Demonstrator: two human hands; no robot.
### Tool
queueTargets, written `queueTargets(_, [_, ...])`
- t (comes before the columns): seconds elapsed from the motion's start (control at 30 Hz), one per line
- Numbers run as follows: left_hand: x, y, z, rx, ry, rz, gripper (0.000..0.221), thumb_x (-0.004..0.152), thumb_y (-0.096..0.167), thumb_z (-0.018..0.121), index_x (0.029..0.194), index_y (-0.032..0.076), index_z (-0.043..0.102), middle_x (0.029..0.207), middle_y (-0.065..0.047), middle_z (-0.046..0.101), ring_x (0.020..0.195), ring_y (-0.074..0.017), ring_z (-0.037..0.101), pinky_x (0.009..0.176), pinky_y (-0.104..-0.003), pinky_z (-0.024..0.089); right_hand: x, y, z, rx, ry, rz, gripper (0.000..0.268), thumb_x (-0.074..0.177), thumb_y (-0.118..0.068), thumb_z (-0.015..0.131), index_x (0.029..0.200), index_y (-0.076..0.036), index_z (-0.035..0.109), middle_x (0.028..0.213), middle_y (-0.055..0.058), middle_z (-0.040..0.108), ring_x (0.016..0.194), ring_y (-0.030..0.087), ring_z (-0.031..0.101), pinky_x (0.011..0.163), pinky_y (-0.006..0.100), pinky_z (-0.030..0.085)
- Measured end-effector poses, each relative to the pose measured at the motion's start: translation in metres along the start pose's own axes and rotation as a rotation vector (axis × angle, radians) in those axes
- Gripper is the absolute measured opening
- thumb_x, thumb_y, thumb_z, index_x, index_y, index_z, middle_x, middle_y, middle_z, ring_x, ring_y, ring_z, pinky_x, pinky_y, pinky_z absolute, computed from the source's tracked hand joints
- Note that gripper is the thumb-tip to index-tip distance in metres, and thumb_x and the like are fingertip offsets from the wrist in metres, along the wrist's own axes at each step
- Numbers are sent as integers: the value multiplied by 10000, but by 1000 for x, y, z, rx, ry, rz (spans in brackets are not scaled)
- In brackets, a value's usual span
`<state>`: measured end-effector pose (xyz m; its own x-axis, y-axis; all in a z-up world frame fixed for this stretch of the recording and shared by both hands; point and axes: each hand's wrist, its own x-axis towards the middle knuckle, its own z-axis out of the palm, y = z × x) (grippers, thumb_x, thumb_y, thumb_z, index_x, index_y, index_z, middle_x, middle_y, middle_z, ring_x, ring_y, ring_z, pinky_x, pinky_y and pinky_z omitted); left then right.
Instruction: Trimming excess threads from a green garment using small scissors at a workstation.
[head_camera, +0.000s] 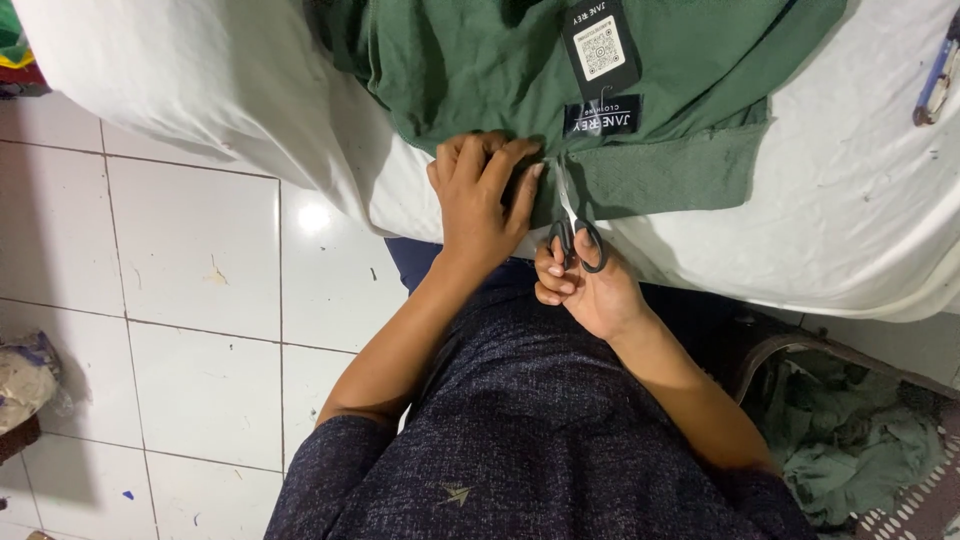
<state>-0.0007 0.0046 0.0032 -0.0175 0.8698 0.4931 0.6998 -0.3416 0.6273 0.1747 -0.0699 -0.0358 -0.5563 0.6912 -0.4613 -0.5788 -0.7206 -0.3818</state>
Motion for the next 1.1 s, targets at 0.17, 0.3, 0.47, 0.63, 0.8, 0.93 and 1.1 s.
queueTargets(0.17, [7, 2, 4, 6, 3, 11, 62, 951, 173, 717, 1010, 194, 719, 878, 11, 481, 867, -220, 465, 769, -354, 271, -4, -5, 4, -15, -16, -40, 412, 1042, -540, 510, 962, -137, 547, 816, -13, 409, 616, 85, 389, 617, 303, 415])
queueTargets(0.3, [-1, -9, 16, 27, 10, -4, 99, 941, 105, 697, 929, 203, 692, 841, 40, 486, 822, -200, 467, 767, -357, 265, -7, -5, 6, -15, -2, -34, 394, 1057, -513, 496, 950, -138, 552, 806, -17, 419, 602, 83, 392, 610, 302, 415])
queueTargets(0.47, [-6, -8, 15, 28, 10, -61, 99, 944, 97, 705, 906, 171, 651, 844, 35, 506, 842, -206, 482, 785, -373, 259, -8, -5, 6, -14, -15, 11, 409, 1055, -519, 498, 934, -130, 544, 801, -14, 407, 598, 91, 382, 602, 312, 413])
queueTargets(0.63, [-5, -6, 13, -4, 38, -78, 117, 953, 78, 692, 891, 162, 640, 859, 37, 522, 877, -210, 504, 798, -372, 255, -6, -4, 6, 28, -36, 78, 429, 1050, -539, 497, 947, -125, 540, 812, -19, 403, 608, 91, 396, 615, 321, 413])
queueTargets(0.8, [-3, -2, 11, -32, 68, -74, 114, 970, 85, 667, 899, 155, 613, 870, 28, 520, 887, -215, 514, 786, -359, 251, -6, -5, 6, 83, -62, 147, 436, 1054, -545, 487, 947, -125, 533, 813, -18, 397, 608, 91, 404, 619, 321, 410])
queueTargets(0.93, [-2, -1, 12, -36, 94, -63, 135, 957, 58, 671, 884, 150, 605, 857, 25, 498, 865, -213, 505, 788, -349, 251, -1, -6, 8, 112, -71, 186, 467, 1040, -574, 487, 957, -118, 545, 824, -8, 404, 610, 105, 412, 622, 341, 411])
queueTargets(1.1, [-1, 1, 11, -38, 111, -52, 137, 951, 54, 684, 882, 145, 608, 855, 24, 509, 868, -221, 523, 796, -353, 262, 7, -5, 10, 122, -52, 202, 488, 1031, -584, 502, 962, -102, 533, 823, -8, 413, 606, 106, 417, 615, 350, 415])
